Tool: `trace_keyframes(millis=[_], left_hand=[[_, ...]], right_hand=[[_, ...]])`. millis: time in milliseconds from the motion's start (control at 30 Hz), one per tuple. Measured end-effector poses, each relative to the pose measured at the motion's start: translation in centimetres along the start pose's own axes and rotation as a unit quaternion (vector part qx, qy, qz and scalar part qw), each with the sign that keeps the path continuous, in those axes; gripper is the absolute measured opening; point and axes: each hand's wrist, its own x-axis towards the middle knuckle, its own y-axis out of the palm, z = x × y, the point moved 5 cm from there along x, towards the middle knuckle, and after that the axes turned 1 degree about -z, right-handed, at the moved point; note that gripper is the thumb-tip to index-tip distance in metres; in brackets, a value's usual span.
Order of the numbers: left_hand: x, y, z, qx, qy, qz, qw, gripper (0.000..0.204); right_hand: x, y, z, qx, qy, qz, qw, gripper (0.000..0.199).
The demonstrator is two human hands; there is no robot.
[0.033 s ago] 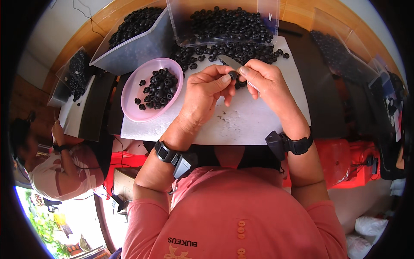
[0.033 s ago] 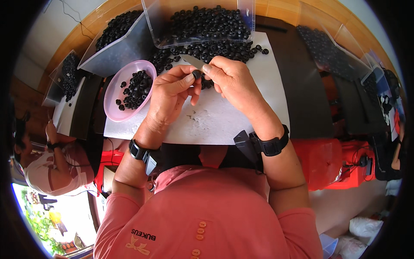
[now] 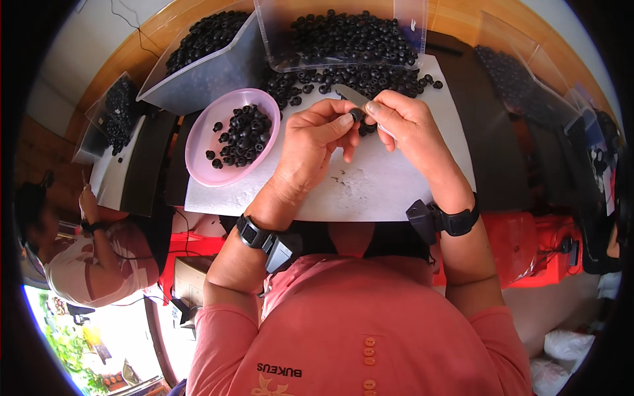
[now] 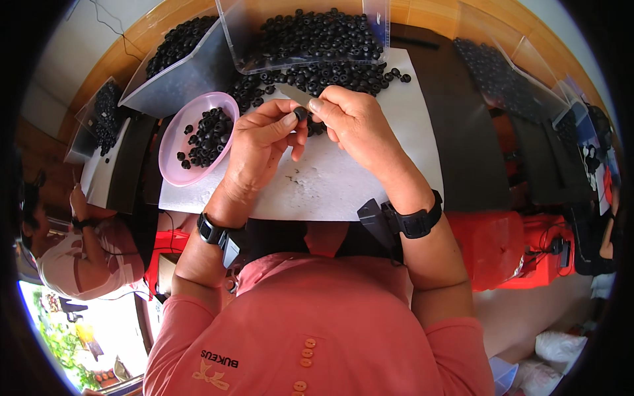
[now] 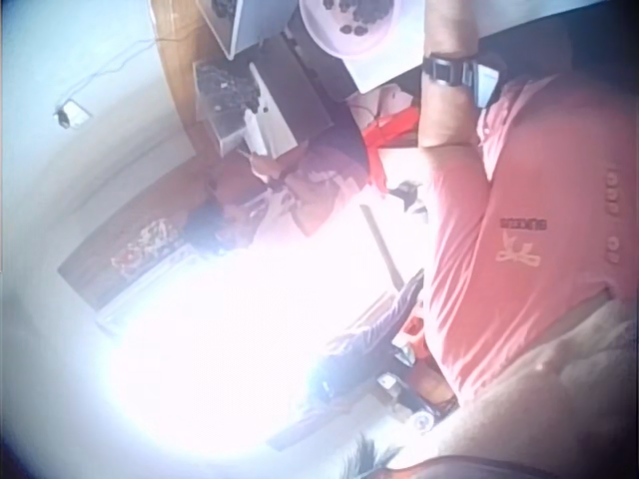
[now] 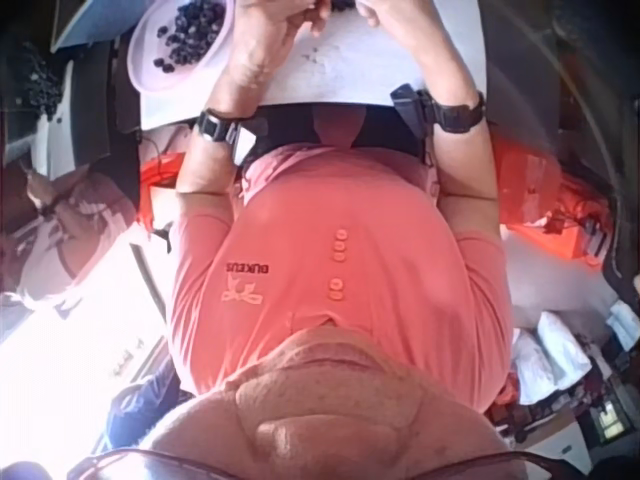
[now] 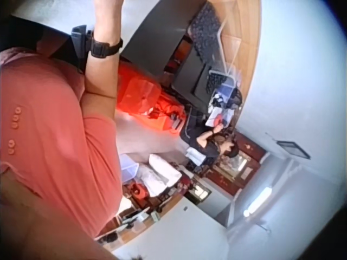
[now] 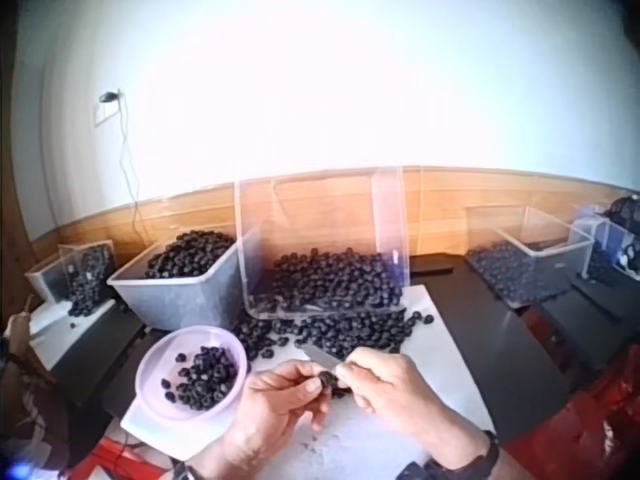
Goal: Trimming and sorting small black rubber components using a knife.
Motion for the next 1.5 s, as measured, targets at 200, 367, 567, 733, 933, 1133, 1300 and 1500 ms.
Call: trace_keyframes(millis=[200, 367, 567, 733, 933, 1133, 1300, 1500], left_hand=[[-0.19, 0.27, 0.14, 0.024, 0.008, 0.006, 1.000, 0.016], [-0.24, 0.34, 0.12, 0.023, 0.011, 0.009, 1.000, 0.016], [-0.32, 0.38, 0.02, 0.015, 0.007, 0.013, 1.000, 0.015], [-0.22, 0.34, -0.04, 0.003, 0.011, 0.015, 1.000, 0.015], [-0.17, 0.36, -0.01, -0.002, 0.010, 0.016, 1.000, 0.015], [-0.17, 0.25, -0.01, -0.005, 0.001, 0.008, 1.000, 0.015], [-0.26, 0.22, 0.00, -0.006, -0.001, 0.004, 1.000, 0.015], [-0.28, 0.35, -0.14, 0.003, 0.005, 0.009, 1.000, 0.015]], right_hand=[[-0.29, 0.08, 0.31, -0.004, 0.005, 0.008, 1.000, 0.031], [-0.32, 0.08, 0.34, 0.000, 0.011, 0.016, 1.000, 0.031], [-0.37, 0.16, 0.52, 0.001, 0.011, 0.017, 1.000, 0.033], [-0.23, 0.21, 0.54, 0.003, 0.013, 0.021, 1.000, 0.032], [-0.24, 0.29, 0.56, 0.005, 0.012, 0.023, 1.000, 0.032], [-0.24, 0.33, 0.56, -0.003, 0.001, 0.022, 1.000, 0.031], [-0.23, 0.27, 0.31, 0.001, 0.007, 0.031, 0.999, 0.032], [-0.39, 0.35, 0.63, -0.003, 0.012, 0.027, 1.000, 0.032]])
